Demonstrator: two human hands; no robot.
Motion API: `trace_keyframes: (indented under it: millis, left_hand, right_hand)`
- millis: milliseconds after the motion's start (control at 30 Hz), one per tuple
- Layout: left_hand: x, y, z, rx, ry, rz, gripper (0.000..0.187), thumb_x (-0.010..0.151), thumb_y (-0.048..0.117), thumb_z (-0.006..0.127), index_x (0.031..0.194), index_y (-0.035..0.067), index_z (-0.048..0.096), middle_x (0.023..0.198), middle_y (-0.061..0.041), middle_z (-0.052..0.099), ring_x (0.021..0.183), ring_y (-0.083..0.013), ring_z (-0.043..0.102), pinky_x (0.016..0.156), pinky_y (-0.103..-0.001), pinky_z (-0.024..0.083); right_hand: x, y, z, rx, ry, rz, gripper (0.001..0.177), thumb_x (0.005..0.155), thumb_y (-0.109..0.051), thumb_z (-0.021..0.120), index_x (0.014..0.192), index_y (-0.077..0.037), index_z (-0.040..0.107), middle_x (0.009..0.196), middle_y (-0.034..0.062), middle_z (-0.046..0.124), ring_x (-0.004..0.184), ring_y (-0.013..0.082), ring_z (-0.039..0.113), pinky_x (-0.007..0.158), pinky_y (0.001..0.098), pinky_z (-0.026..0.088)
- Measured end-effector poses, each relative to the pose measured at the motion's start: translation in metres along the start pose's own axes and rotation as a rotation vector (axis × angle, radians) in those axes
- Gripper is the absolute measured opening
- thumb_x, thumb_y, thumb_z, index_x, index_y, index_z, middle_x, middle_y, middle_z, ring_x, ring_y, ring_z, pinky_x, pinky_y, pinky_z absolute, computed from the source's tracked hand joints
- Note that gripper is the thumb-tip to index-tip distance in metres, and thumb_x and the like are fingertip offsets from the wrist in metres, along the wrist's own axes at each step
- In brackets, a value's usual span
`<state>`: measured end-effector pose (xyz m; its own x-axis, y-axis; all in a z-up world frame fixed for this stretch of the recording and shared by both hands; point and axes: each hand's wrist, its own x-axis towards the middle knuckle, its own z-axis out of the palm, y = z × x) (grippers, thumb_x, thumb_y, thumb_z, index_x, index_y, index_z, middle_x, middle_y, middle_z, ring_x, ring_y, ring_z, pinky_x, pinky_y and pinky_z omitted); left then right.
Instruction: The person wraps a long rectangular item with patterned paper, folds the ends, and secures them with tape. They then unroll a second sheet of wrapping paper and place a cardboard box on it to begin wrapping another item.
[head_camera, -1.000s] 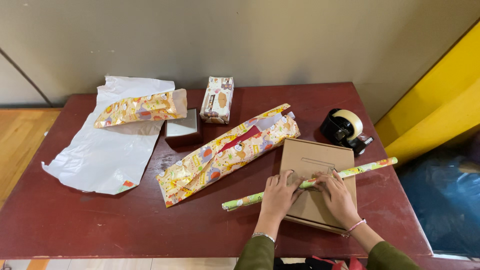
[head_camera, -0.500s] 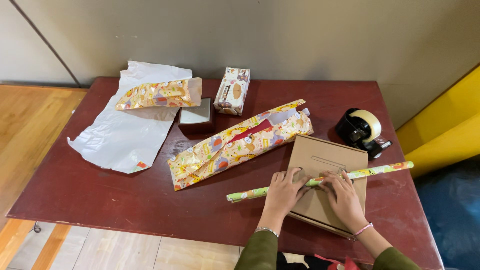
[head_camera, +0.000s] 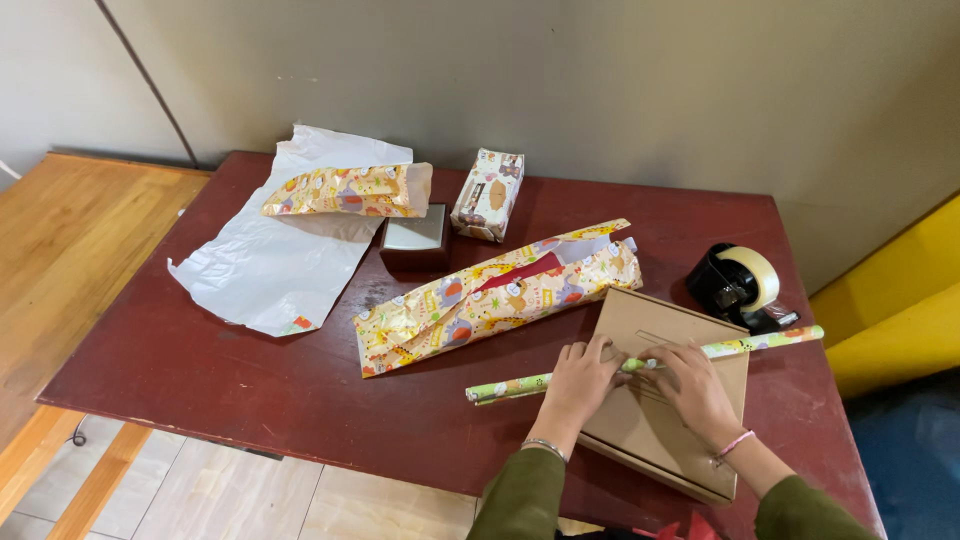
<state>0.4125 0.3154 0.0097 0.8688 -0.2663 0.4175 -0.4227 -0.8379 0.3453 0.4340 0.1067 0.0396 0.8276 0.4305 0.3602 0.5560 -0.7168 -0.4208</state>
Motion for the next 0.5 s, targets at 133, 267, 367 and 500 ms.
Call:
trace_keyframes:
  millis: [133, 267, 367, 500]
  left_hand:
    - [0.01, -0.005, 0.014, 0.005, 0.099, -0.04, 0.029, 0.096, 0.03, 0.067, 0.12, 0.017, 0.073, 0.129, -0.008, 0.059, 0.107, -0.0296, 0.059, 0.096, -0.044, 0.047]
    - [0.006, -0.005, 0.018, -0.016, 0.172, -0.069, 0.028, 0.1, 0.029, 0.065, 0.124, 0.017, 0.071, 0.128, -0.008, 0.058, 0.106, -0.0302, 0.058, 0.099, -0.046, 0.046]
    - [-0.002, -0.001, 0.021, -0.002, 0.232, -0.071, 0.031, 0.099, 0.027, 0.063, 0.128, 0.018, 0.07, 0.13, -0.01, 0.058, 0.109, -0.0316, 0.057, 0.101, -0.046, 0.046]
    - [-0.003, -0.001, 0.024, 0.011, 0.221, -0.067, 0.032, 0.101, 0.026, 0.061, 0.131, 0.02, 0.069, 0.132, -0.011, 0.056, 0.111, -0.0319, 0.055, 0.103, -0.046, 0.044]
  right_hand:
    - [0.021, 0.017, -0.001, 0.027, 0.004, -0.064, 0.03, 0.083, -0.012, 0.07, 0.113, -0.01, 0.07, 0.117, 0.0085, 0.068, 0.114, 0.0311, 0.062, 0.099, 0.0438, 0.05]
    - [0.024, 0.017, 0.001, 0.002, 0.041, -0.09, 0.034, 0.082, -0.013, 0.073, 0.115, -0.009, 0.069, 0.117, 0.0099, 0.068, 0.112, 0.0319, 0.063, 0.096, 0.0434, 0.051]
    - [0.016, 0.012, 0.002, -0.028, 0.088, -0.129, 0.031, 0.083, -0.015, 0.073, 0.114, -0.01, 0.07, 0.113, 0.008, 0.069, 0.109, 0.0301, 0.064, 0.096, 0.0429, 0.051]
    - [0.013, 0.003, -0.001, -0.041, 0.117, -0.158, 0.029, 0.084, -0.015, 0.073, 0.112, -0.01, 0.07, 0.112, 0.0086, 0.068, 0.109, 0.0301, 0.063, 0.095, 0.043, 0.051]
